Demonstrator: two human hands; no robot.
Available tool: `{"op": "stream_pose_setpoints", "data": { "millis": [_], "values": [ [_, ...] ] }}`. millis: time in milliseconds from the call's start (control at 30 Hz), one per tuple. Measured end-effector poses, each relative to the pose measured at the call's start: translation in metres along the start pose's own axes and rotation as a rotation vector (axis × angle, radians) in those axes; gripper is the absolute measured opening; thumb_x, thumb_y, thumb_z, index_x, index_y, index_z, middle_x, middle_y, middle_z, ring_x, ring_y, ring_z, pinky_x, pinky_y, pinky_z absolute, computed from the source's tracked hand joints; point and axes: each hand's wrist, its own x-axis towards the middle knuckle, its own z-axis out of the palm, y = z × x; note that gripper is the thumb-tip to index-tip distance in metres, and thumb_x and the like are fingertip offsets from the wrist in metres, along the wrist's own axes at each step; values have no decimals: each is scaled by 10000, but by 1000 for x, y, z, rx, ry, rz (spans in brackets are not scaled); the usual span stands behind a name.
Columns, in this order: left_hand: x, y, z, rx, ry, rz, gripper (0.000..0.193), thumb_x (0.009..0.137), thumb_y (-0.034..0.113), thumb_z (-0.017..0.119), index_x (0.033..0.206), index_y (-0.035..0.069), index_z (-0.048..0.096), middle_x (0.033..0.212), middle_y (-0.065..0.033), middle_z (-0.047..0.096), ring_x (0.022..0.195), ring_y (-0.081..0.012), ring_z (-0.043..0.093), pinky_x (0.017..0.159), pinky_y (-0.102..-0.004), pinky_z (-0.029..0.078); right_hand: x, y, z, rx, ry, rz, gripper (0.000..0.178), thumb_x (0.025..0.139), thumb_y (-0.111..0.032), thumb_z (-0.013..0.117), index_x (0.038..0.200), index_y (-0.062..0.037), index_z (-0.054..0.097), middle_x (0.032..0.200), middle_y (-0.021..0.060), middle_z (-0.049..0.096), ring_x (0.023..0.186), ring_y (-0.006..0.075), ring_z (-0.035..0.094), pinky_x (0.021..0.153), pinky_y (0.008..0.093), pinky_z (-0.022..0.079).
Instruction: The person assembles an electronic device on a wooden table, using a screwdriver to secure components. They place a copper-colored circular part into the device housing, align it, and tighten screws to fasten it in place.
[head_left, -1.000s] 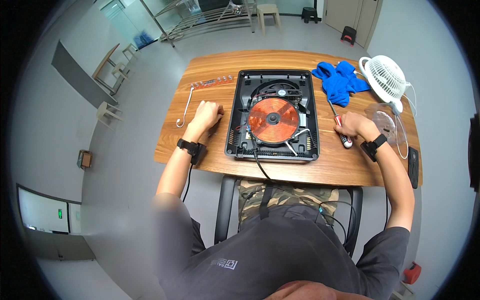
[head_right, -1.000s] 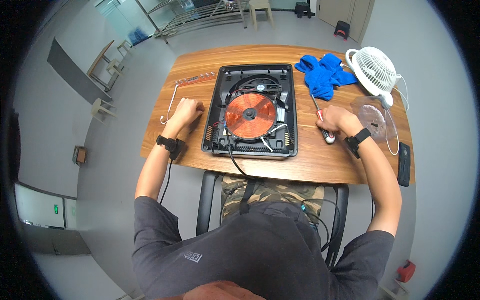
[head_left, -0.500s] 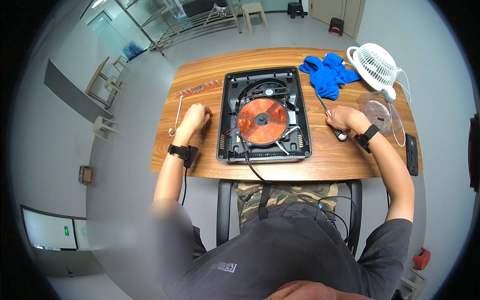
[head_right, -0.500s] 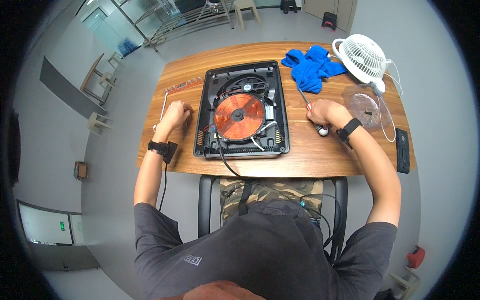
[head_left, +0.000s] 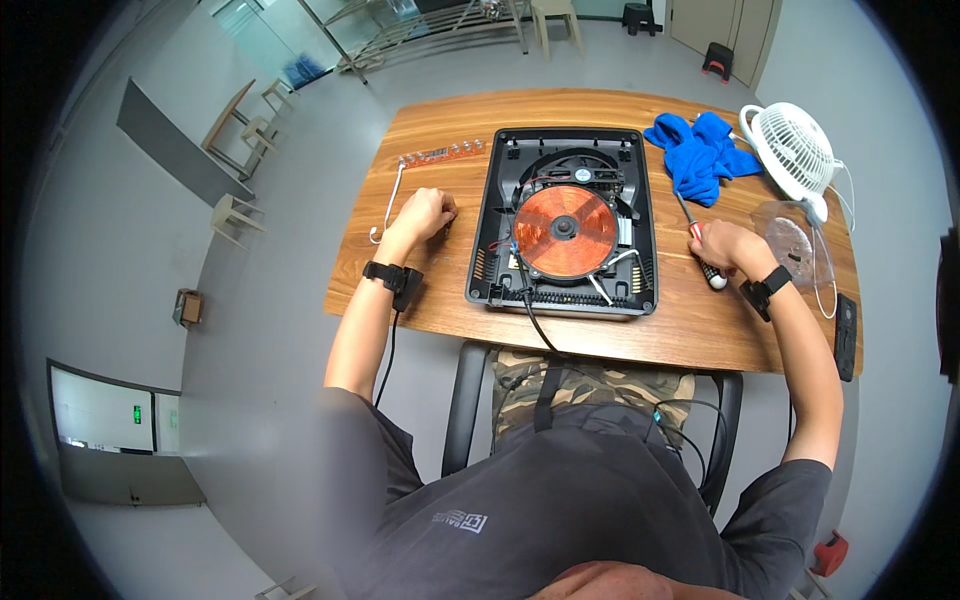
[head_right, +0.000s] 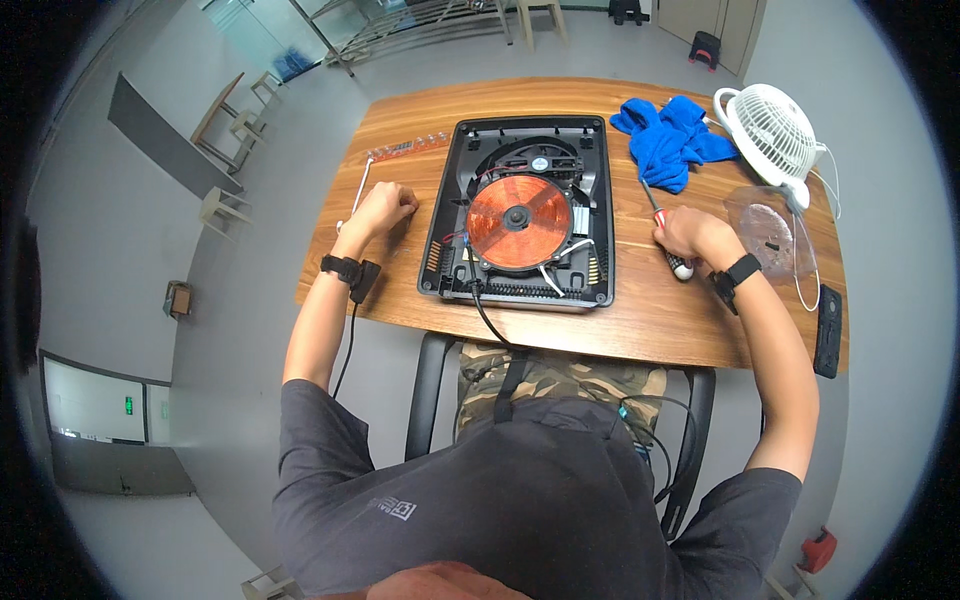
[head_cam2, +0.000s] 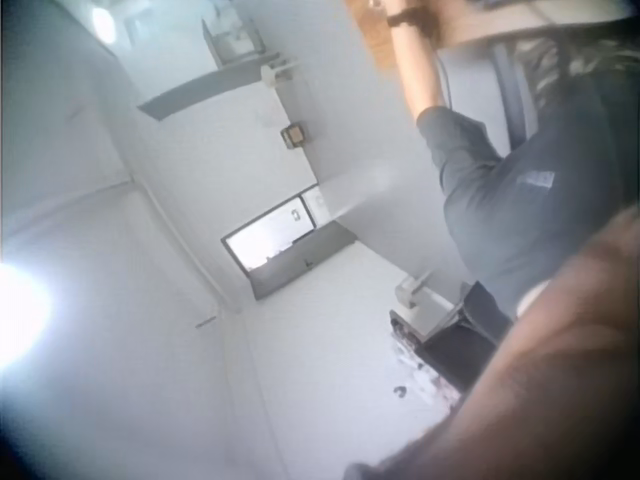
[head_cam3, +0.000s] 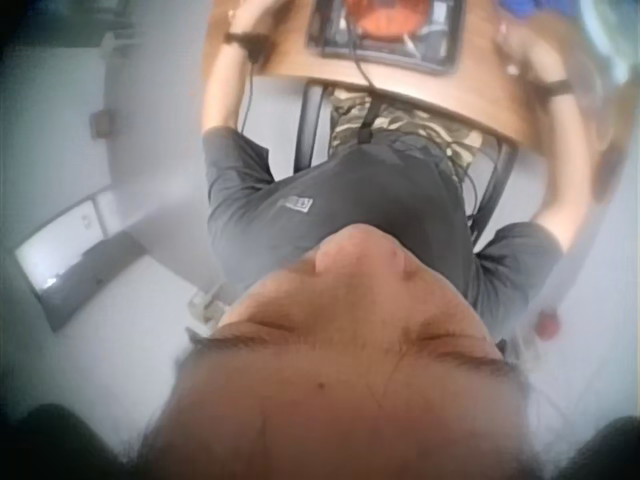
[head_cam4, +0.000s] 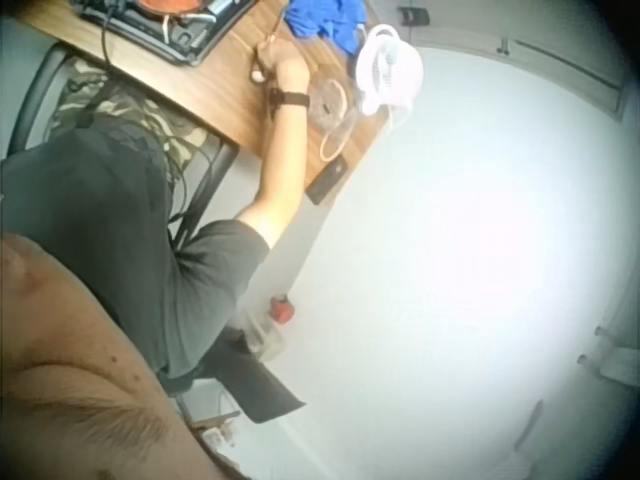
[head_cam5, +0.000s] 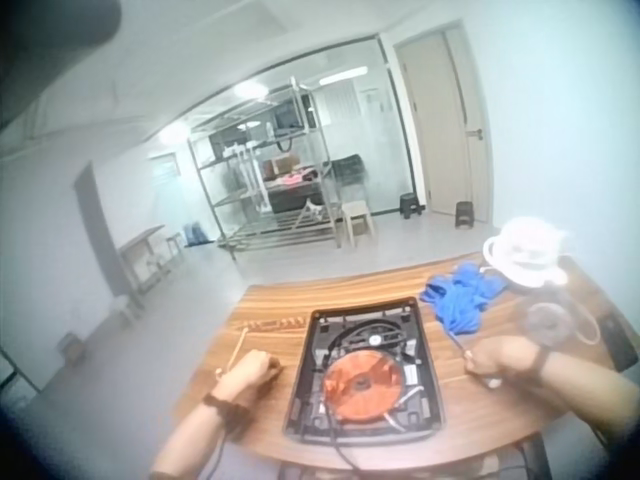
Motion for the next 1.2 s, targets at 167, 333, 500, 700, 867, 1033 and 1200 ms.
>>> {"op": "stream_pose_setpoints", "data": {
  "millis": [167, 333, 500, 700, 867, 1033, 1200],
  "values": [
    [-1, 5, -3, -22, -5, -4, 128, 868, 125, 757, 972, 55, 784, 944, -158, 772, 923, -340, 737, 828, -418, 579, 2, 2, 3, -26, 27, 17, 588, 1045, -390, 451, 861, 110, 700, 761, 260, 719, 688, 374, 737, 696, 464, 590],
    [-5, -4, -12, -11, 64, -28, 143, 858, 101, 757, 973, 19, 776, 922, -166, 775, 873, -312, 754, 806, -397, 586, 0, -1, 1, 24, -10, 48, 587, 1040, -403, 460, 880, 104, 708, 790, 260, 726, 717, 380, 740, 716, 468, 591],
    [-15, -23, -14, 23, 63, -30, 155, 864, 101, 750, 1000, 33, 781, 937, -176, 769, 898, -341, 743, 826, -421, 581, 9, 5, 6, -5, 23, 11, 555, 1022, -402, 492, 904, 89, 721, 845, 256, 741, 740, 370, 750, 721, 464, 599],
    [-27, -30, -9, 3, 71, -60, 157, 874, 96, 735, 1008, 23, 773, 957, -187, 766, 912, -351, 738, 844, -426, 582, 7, 0, 2, -10, -24, 46, 551, 1021, -398, 473, 945, 83, 731, 921, 280, 740, 807, 394, 749, 779, 477, 594],
    [-26, -17, -11, -20, 106, -44, 167, 872, 103, 738, 1018, 30, 773, 966, -184, 768, 917, -353, 740, 855, -424, 584, 3, 4, 5, -83, 80, -83, 598, 1044, -390, 431, 839, 102, 701, 764, 277, 711, 715, 394, 735, 716, 474, 589],
    [-27, -18, -10, -38, 62, -13, 180, 867, 112, 758, 1033, 49, 780, 1010, -155, 756, 966, -340, 726, 868, -423, 581, -2, -2, 0, -52, 75, -101, 595, 1042, -389, 433, 827, 98, 698, 763, 285, 706, 717, 403, 732, 721, 481, 587],
    [-27, -4, -11, -4, 91, 113, 178, 851, 106, 786, 1018, 47, 780, 1016, -134, 707, 993, -343, 698, 865, -428, 572, 15, 19, 16, -88, 137, -122, 587, 1036, -398, 441, 834, 90, 699, 789, 283, 708, 746, 410, 729, 743, 490, 579]
  ]
}}
